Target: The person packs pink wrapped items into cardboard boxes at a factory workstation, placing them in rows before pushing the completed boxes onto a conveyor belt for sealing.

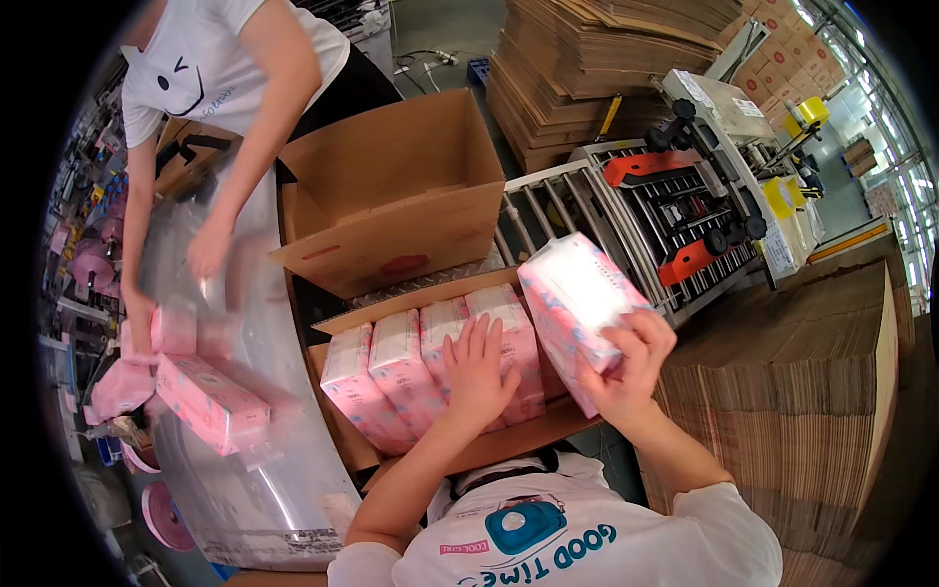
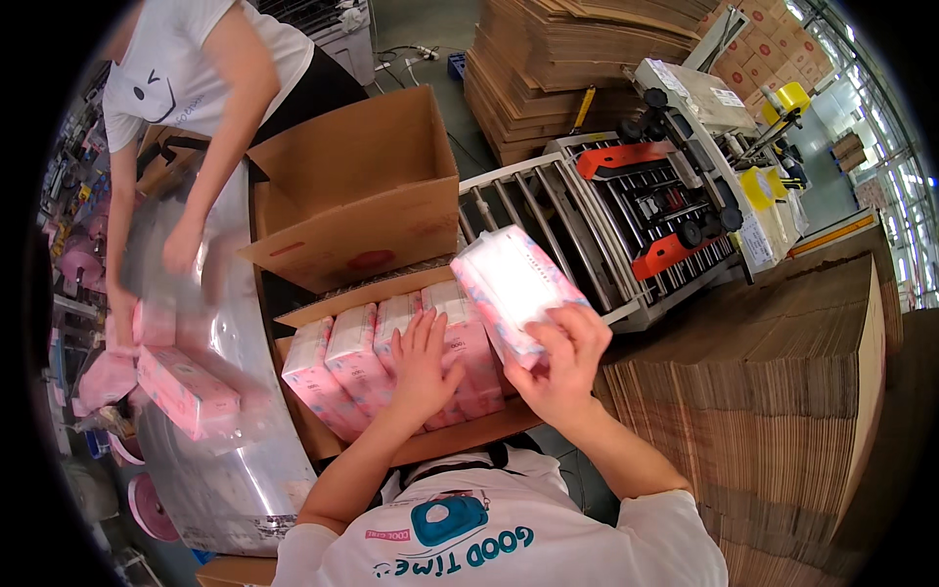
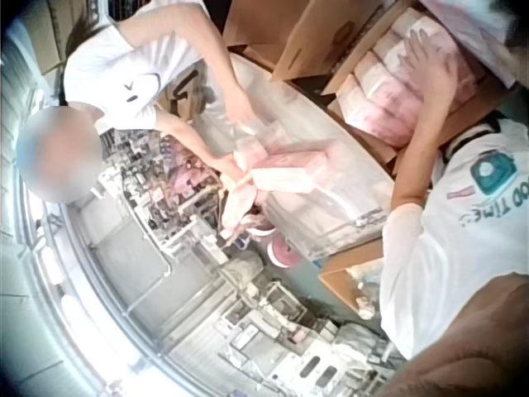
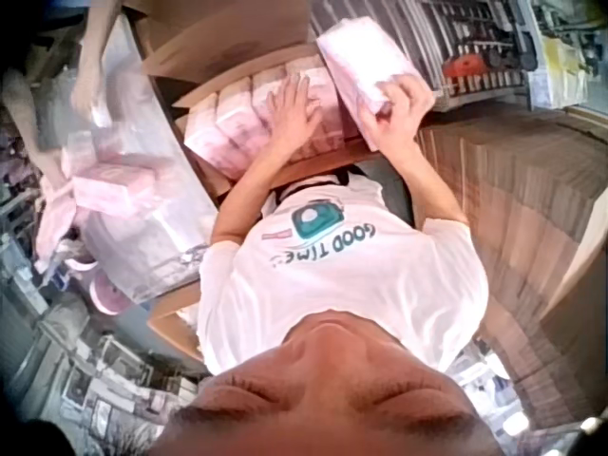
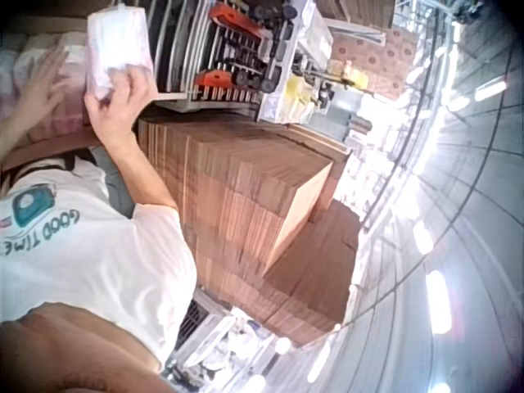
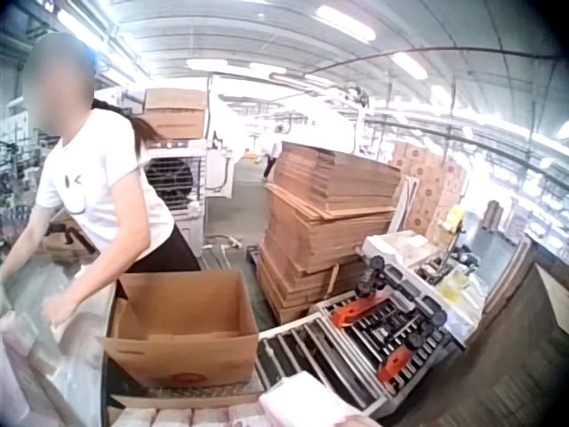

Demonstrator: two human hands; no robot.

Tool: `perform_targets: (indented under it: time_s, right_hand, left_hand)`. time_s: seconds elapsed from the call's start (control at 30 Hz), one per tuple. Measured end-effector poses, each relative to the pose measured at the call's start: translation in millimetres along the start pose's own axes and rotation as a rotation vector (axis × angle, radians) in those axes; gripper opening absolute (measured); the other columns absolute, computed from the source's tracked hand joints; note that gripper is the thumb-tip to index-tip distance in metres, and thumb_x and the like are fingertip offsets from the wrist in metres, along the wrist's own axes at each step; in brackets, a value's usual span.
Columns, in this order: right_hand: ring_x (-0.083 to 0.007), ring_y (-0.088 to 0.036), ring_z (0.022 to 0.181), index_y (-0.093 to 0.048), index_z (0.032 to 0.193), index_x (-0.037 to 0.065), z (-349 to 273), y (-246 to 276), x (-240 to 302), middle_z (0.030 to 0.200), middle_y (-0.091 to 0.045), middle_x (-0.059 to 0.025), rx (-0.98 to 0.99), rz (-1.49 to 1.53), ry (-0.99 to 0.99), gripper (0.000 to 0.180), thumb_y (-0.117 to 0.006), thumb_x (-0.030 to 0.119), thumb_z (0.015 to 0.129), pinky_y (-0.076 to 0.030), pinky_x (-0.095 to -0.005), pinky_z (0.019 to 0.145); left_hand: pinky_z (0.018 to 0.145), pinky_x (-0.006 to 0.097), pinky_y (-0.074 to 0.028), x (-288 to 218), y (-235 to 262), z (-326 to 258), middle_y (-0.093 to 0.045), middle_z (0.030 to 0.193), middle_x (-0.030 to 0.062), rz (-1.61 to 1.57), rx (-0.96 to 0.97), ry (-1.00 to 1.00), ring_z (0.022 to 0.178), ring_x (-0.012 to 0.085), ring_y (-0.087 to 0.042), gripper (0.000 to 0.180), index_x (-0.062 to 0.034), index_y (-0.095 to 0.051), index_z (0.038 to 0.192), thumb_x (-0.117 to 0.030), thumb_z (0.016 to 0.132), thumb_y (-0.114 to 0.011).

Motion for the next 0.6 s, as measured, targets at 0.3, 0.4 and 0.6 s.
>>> perform_targets:
  time_s: [0.3,0.4,0.6]
  right_hand:
    - [-0.0334,-0.043,0.111,-0.052,0.112,0.008,-90,-92,-46,0.116,-0.047,-0.0142,0.571,-0.13,-0.241,0.055,-0.075,0.021,0.064,-0.034,-0.0437,0.092]
    - [-0.0387,-0.037,0.121,-0.043,0.127,0.003,-50,-82,-45,0.129,-0.042,-0.0176,0.456,-0.097,-0.296,0.07,-0.074,0.023,0.068,-0.029,-0.0473,0.1]
    - [-0.0347,-0.041,0.117,-0.049,0.119,0.0,-65,-154,-47,0.121,-0.048,-0.0175,0.593,-0.155,-0.031,0.073,-0.07,0.048,0.068,-0.024,-0.0478,0.104]
  left_hand:
    - [0.107,0.057,-0.015,28,5,-16,-0.045,0.132,0.0157,-0.216,0.103,-0.079,0.127,0.03,-0.038,0.053,-0.0017,-0.05,0.122,-0.027,0.077,-0.063]
    - [0.108,0.053,-0.014,51,62,-32,-0.041,0.136,0.017,-0.024,0.034,-0.038,0.127,0.0332,-0.036,0.053,-0.0024,-0.049,0.124,-0.028,0.079,-0.062]
    - [0.101,0.062,-0.015,156,67,-70,-0.042,0.134,0.014,0.373,-0.056,0.368,0.129,0.0335,-0.032,0.065,-0.008,-0.045,0.128,-0.044,0.076,-0.063]
Point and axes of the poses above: each hand's wrist, its own z-axis towards the middle knuckle, its own y-axis out of the back of the hand, x = y × z, the point moved 7 cm from there along z, towards the middle knuckle
